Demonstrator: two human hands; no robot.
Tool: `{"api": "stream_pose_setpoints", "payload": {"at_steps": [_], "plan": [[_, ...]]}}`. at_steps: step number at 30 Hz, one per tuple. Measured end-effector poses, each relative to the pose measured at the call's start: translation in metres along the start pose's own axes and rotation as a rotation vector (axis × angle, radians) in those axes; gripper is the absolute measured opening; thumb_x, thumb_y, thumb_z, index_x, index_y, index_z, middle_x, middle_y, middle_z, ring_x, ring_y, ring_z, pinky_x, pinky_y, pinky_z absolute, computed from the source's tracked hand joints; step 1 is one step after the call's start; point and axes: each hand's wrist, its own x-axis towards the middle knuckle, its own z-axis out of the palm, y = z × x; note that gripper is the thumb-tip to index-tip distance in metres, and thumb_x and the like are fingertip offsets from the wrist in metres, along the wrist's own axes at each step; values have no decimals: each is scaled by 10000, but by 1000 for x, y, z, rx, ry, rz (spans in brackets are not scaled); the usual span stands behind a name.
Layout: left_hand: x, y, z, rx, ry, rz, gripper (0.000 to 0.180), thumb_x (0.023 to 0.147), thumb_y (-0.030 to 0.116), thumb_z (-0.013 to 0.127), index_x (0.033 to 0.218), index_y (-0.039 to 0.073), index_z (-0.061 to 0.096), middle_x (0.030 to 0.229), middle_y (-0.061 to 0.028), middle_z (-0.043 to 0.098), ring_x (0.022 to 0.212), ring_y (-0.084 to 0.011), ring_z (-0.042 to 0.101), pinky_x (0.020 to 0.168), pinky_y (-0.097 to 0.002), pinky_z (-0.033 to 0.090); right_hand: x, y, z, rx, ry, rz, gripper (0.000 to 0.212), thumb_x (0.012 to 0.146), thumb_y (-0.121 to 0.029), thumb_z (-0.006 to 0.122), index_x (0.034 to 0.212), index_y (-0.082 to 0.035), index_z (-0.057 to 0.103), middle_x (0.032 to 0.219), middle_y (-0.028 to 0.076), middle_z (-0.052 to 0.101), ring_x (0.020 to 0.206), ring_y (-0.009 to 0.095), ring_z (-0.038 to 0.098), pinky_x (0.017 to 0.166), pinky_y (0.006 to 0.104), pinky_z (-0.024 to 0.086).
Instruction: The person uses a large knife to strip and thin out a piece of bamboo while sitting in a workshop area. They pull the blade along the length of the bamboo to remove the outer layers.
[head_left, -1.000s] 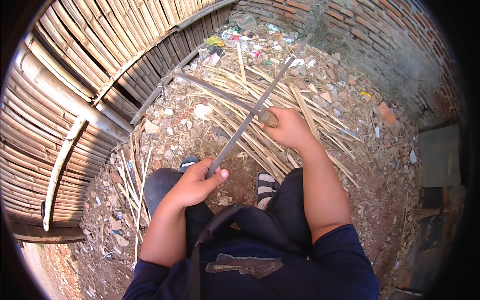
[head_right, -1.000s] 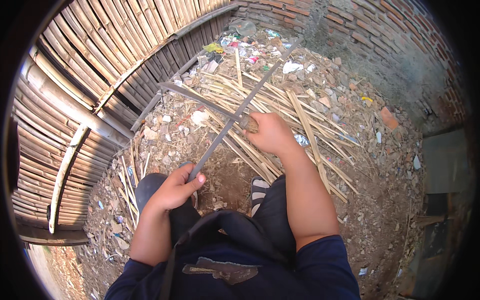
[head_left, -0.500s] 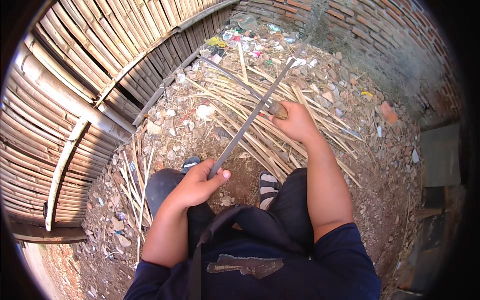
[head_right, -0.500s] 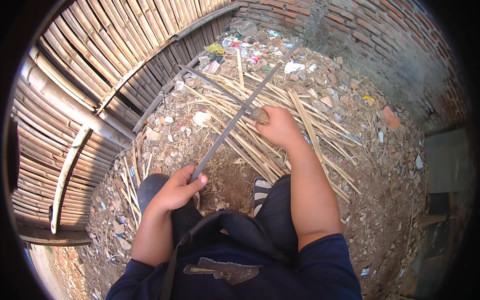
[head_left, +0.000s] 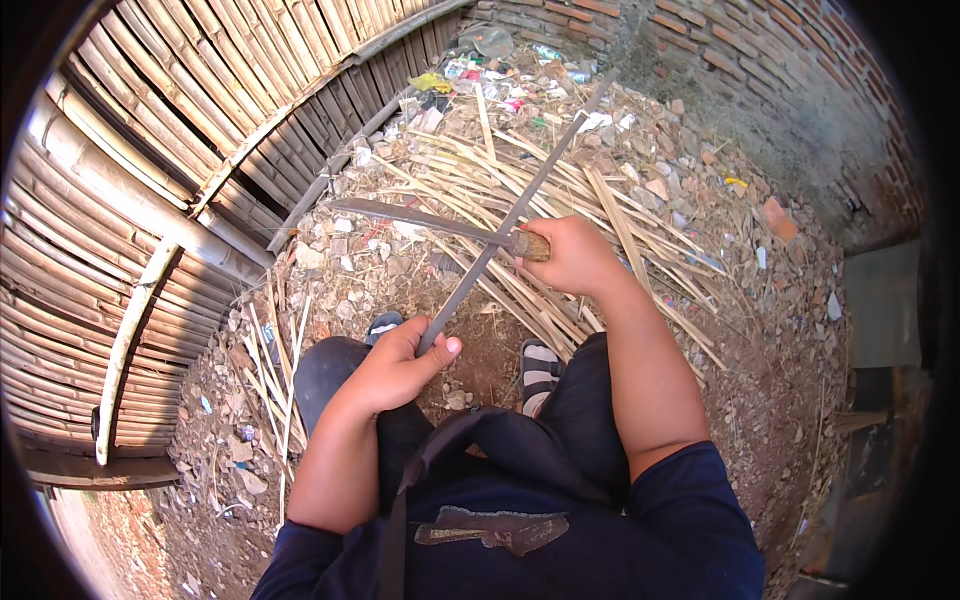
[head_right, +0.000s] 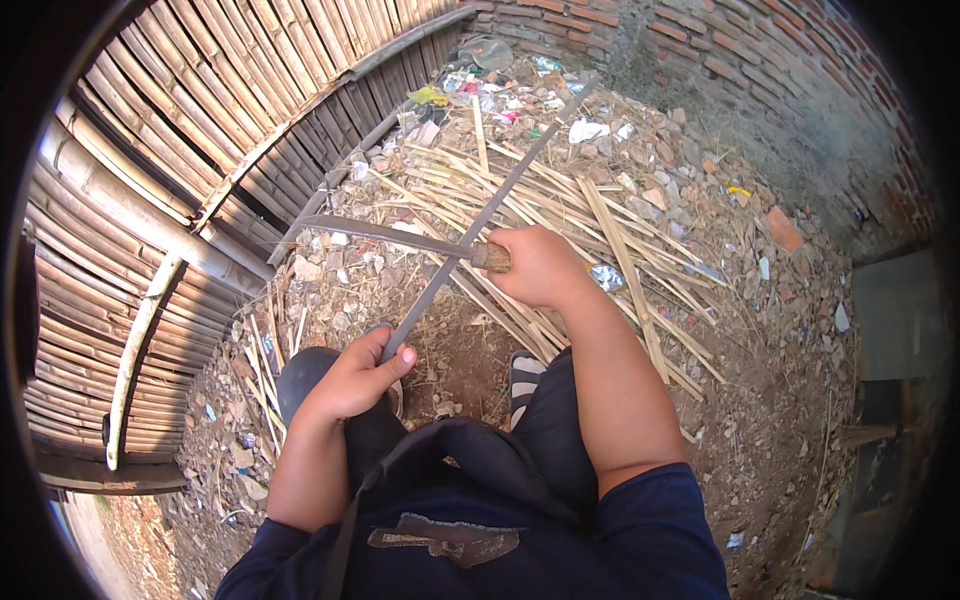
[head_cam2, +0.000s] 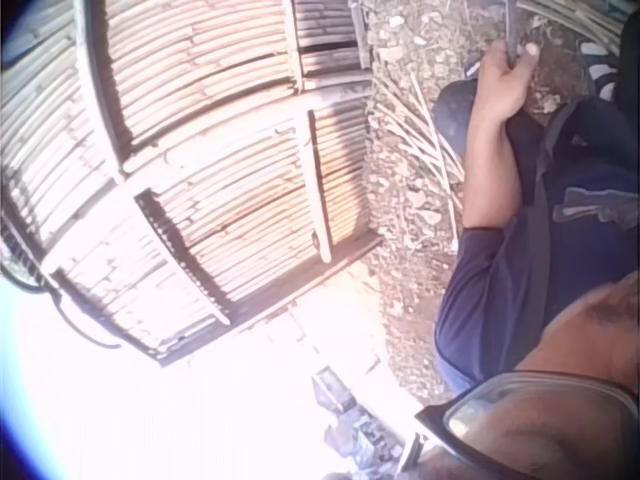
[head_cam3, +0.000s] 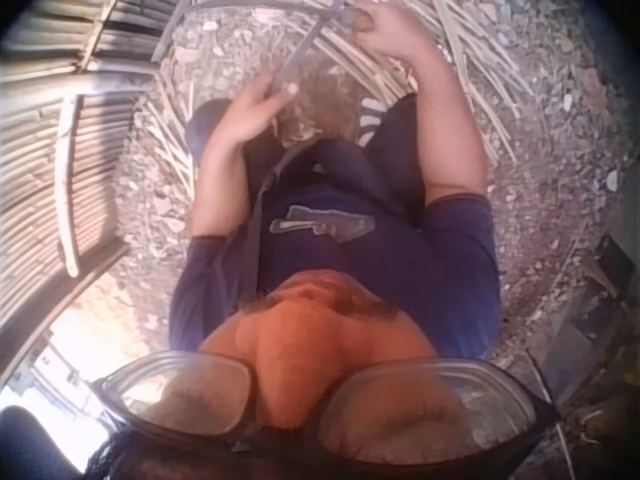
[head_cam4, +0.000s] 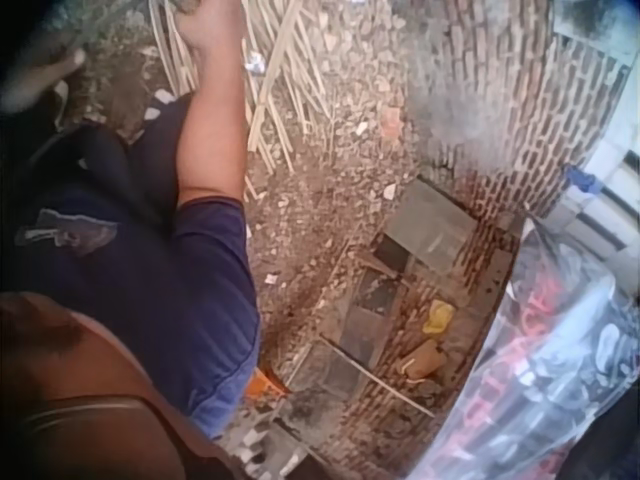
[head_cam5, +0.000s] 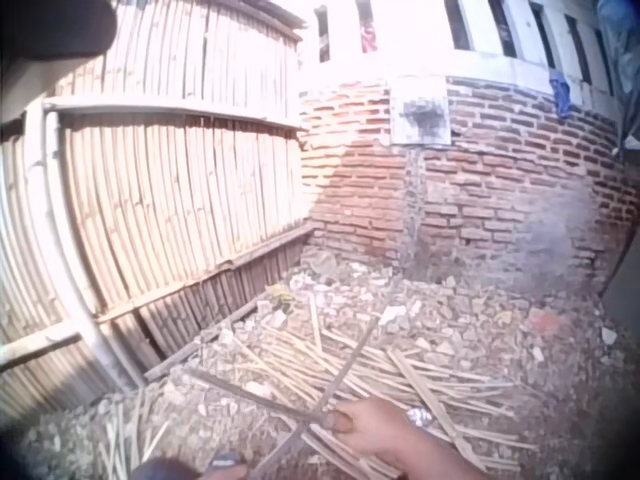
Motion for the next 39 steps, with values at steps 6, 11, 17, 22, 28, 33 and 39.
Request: {"api": "stream_pose_setpoints", "payload": {"at_steps": [6, 11, 17, 22, 28, 33, 39], "plan": [[0, 5, 0, 15, -6, -53, 366, 1014, 396, 702, 978, 41, 618, 730, 60, 501, 679, -53, 430, 580, -258, 361, 2, -5, -6, -33, 8, 101, 387, 830, -343, 803, 1133, -109, 748, 914, 197, 729, 877, 397, 702, 781, 458, 544], [0, 6, -4, 70, -47, -65, 384, 1029, 410, 675, 1023, 35, 593, 837, 35, 552, 722, -58, 521, 614, -261, 463, 2, -6, -7, -23, -20, 93, 388, 827, -345, 794, 1125, -101, 744, 957, 197, 738, 925, 401, 706, 814, 479, 551], [0, 2, -4, 73, -45, -46, 377, 1032, 409, 671, 1033, 40, 595, 846, 36, 553, 729, -56, 516, 621, -259, 461, 0, -9, -8, -3, -33, 121, 360, 819, -321, 790, 1098, -98, 744, 938, 190, 737, 911, 398, 704, 801, 474, 551], [0, 5, -3, 58, -54, -79, 372, 1033, 406, 670, 1027, 42, 595, 844, 40, 553, 741, -55, 510, 633, -257, 456, 2, -2, -1, 6, -15, 9, 316, 805, -308, 822, 1037, -106, 747, 826, 186, 710, 793, 385, 692, 711, 447, 531], [2, -2, -3, 95, -41, -15, 364, 1034, 399, 668, 1030, 42, 594, 834, 38, 555, 705, -57, 520, 602, -255, 463, 1, -11, -2, -26, -57, 35, 312, 792, -328, 810, 1015, -124, 734, 904, 181, 730, 900, 394, 704, 776, 490, 551], [2, 0, 0, 3, -13, -50, 365, 1009, 388, 709, 990, 39, 605, 722, 49, 518, 665, -54, 452, 573, -258, 379, 1, -9, -1, -23, -62, 33, 323, 792, -337, 813, 1015, -118, 734, 899, 182, 729, 894, 402, 702, 781, 492, 551], [1, 2, 0, 35, 9, -13, 360, 1009, 379, 711, 987, 35, 610, 727, 48, 526, 667, -53, 455, 576, -254, 385, 2, -10, -3, -26, -78, 39, 341, 793, -340, 813, 1033, -111, 734, 900, 186, 727, 899, 403, 700, 787, 491, 550]]}}
